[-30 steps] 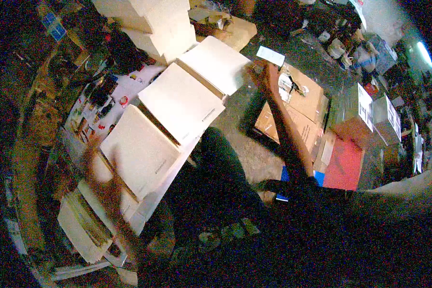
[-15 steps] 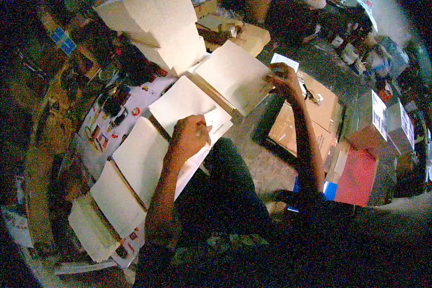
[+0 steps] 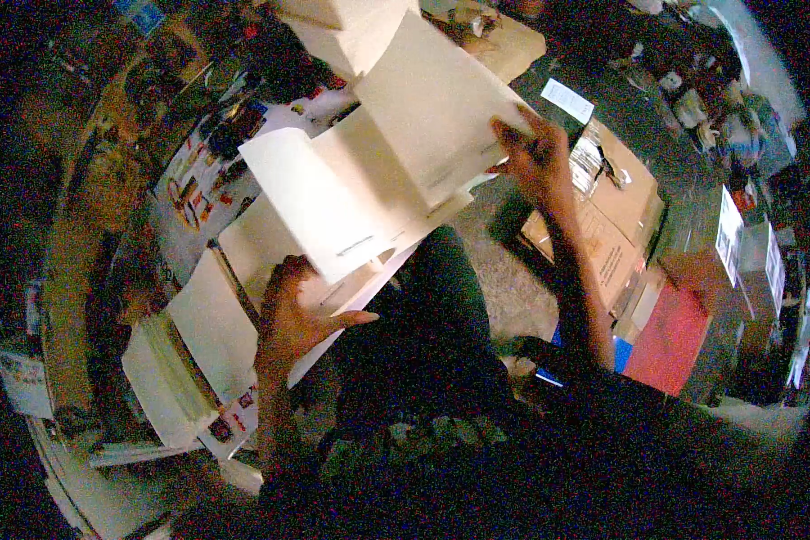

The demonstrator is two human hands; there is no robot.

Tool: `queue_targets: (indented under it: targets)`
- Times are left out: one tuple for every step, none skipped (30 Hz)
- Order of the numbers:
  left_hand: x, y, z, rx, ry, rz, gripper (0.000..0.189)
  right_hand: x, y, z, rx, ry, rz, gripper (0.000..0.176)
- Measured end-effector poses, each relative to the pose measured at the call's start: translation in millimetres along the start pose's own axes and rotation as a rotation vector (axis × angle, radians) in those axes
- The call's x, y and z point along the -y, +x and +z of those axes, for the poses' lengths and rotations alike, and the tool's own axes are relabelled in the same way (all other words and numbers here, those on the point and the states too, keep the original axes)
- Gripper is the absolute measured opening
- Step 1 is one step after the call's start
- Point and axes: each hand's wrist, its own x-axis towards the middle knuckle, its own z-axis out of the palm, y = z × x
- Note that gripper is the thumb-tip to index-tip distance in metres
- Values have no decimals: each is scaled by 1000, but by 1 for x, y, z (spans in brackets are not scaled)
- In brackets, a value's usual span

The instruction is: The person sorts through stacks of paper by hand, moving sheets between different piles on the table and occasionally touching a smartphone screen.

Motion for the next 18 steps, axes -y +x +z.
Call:
queue_targets:
  targets:
    - [8, -3, 8, 6, 46, 12, 59, 5, -13, 14, 64, 18, 16, 44]
    - [15, -6, 15, 12, 89, 21, 57, 11, -27, 26, 80, 3, 73, 44]
    - [22, -7, 18, -44, 66, 35, 41, 7, -33, 31, 129, 29, 95, 45]
    - [26, -8, 15, -55, 63, 17, 41, 1, -37, 38, 177, 58, 118, 45]
    - [30, -9, 11, -17, -31, -29, 34, -2, -37, 43, 199, 53, 117, 45]
    - [33, -12, 7, 17, -126, -74, 27, -4, -36, 43, 196, -24, 189, 45]
    - [33, -16, 1, -66, -195, -36, 22, -9, -33, 41, 194, -106, 259, 45]
    - [32, -22, -8, -86, -199, -52, 22, -27, -21, 34, 162, -137, 314, 51]
    - [29, -29, -20, -119, -216, -155, 20, -10, -12, 35, 296, 45, 436, 55]
    - [27, -38, -31, -147, -231, -256, 19, 7, -3, 37, 425, 231, 562, 60]
    - [24, -48, -39, -256, -333, -281, 19, -2, 13, 30, 635, 67, 481, 62]
    - [33, -56, -53, -187, -383, -357, 18, -11, 23, 26, 805, -623, -187, 60]
    - [39, -64, -64, -200, -330, -367, 18, -5, 36, 30, 842, -169, 280, 52]
    - [44, -73, -72, -216, -276, -375, 17, 2, 51, 36, 823, 294, 733, 45]
    - [50, -82, -77, -229, -277, -385, 17, -26, 71, 33, 839, 287, 732, 45]
    - [54, -92, -80, -261, -377, -431, 16, -78, 93, 25, 775, 110, 433, 45]
    - [58, -100, -82, -293, -479, -476, 15, -106, 104, 23, 698, -59, 134, 49]
    - [61, -107, -85, -306, -481, -485, 15, -92, 95, 32, 714, -62, 131, 49]
